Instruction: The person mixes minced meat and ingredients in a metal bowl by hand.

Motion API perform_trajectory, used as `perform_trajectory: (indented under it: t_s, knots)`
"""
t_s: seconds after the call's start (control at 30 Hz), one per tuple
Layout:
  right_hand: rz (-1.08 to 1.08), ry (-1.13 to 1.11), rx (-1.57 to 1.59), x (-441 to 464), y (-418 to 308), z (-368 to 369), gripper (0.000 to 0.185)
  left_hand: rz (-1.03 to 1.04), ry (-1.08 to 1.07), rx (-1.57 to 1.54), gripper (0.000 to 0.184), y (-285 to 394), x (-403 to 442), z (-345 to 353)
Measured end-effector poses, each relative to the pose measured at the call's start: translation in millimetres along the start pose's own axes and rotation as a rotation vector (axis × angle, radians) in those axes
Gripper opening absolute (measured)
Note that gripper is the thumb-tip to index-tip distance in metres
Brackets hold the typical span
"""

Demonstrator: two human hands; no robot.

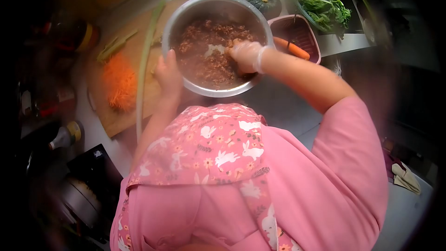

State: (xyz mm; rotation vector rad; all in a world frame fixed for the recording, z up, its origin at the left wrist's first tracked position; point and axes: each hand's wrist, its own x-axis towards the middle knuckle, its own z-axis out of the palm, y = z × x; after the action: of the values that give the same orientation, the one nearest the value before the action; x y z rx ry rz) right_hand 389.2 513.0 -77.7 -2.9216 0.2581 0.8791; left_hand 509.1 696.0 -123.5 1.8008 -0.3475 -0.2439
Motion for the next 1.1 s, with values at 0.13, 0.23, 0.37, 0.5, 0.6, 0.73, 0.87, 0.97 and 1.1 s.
perform_trajectory:
  t_s: [0.13,0.23,0.37,0.5,0.6,0.73,0.87,0.97,1.1]
  knots:
    - [0.181,-0.040,0.559,17,-35,-15,0.042,-0.025,-0.011,-0.116,0.031,-7,3,4]
    - [-0.016,0.142,0.376,27,-20,-1,0.035,-0.034,-0.021,-0.108,0.031,-5,5,2]
    - [0.196,0.240,0.167,18,4,3,0.040,-0.010,-0.047,-0.035,0.030,-4,6,-1]
    - [0.091,0.422,0.676,50,-4,35,0.035,-0.054,-0.067,-0.084,0.030,0,6,-1]
    - [0.074,0.317,0.813,55,2,29,0.032,-0.026,-0.043,-0.024,0.029,-3,8,-2]
    - [0.128,0.508,0.493,58,-7,-8,0.045,-0.006,-0.048,-0.059,0.029,-1,7,-2]
    - [0.089,0.477,0.625,91,-20,7,0.035,-0.008,-0.032,-0.081,0.030,-11,10,2]
    - [0.137,0.271,0.642,90,-27,-10,0.029,-0.026,-0.062,-0.040,0.030,-9,10,-1]
    - [0.118,0.165,0.668,66,-32,-34,0.036,-0.045,-0.048,-0.059,0.030,-10,11,-1]
